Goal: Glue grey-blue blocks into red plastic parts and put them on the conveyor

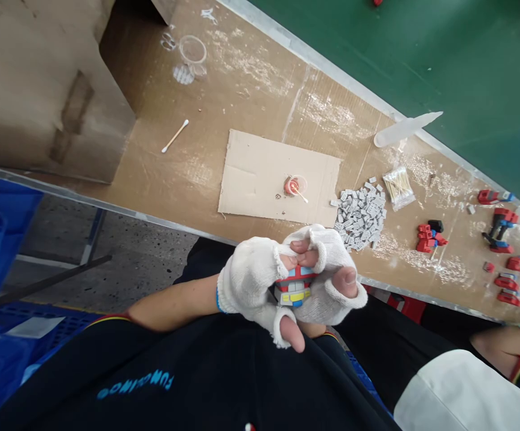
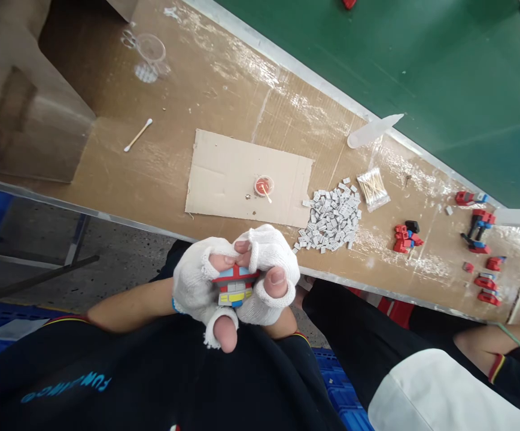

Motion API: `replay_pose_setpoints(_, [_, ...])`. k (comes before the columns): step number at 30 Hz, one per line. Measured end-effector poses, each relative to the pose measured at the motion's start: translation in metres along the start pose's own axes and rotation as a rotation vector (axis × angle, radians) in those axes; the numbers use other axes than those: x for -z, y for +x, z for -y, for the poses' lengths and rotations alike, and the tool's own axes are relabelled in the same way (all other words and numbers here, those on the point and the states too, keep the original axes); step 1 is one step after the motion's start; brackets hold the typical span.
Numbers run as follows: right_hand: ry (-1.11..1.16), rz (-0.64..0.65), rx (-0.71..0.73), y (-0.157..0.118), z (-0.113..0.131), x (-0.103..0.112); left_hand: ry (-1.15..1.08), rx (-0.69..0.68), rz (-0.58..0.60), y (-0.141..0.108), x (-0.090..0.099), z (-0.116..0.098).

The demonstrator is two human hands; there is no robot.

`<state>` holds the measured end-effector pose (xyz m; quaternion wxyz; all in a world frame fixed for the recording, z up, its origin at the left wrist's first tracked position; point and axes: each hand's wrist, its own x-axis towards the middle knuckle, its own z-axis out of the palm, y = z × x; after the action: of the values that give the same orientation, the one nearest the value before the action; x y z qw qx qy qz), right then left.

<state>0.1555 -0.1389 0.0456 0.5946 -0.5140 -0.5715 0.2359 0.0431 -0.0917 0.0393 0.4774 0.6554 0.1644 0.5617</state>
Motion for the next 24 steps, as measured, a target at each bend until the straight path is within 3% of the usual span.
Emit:
replay_pose_setpoints(2, [0.082, -0.097, 0.017, 0.004, 0.001, -0.001, 0.019, -0.069, 0.043, 0.006, 0.005, -0.005])
replay_pose_setpoints(4, [0.130, -0.150, -0.003, 0.009, 0.004, -0.003, 0.037, -0.050, -0.013, 0.000, 0.011, -0.006])
replay_pose_setpoints(6, [0.129, -0.134, -0.011, 0.012, 0.006, -0.004, 0.028, 0.016, -0.015, -0.012, 0.016, -0.005])
replay_pose_setpoints(11, [0.004, -0.191, 0.074, 0.004, 0.002, -0.009, -0.023, 0.240, 0.163, -0.020, 0.023, -0.005])
replay_pose_setpoints(18, [-0.059, -0.177, 0.121, -0.001, -0.004, -0.007, -0.017, 0.161, 0.153, -0.006, 0.024, -0.007])
replay_pose_setpoints(20, [-0.002, -0.190, 0.086, 0.001, -0.002, -0.006, -0.022, 0.117, 0.113, -0.007, 0.022, -0.005])
replay_pose_setpoints(24, [0.059, -0.121, -0.060, 0.002, 0.006, -0.008, -0.014, 0.034, -0.127, -0.022, 0.014, -0.008])
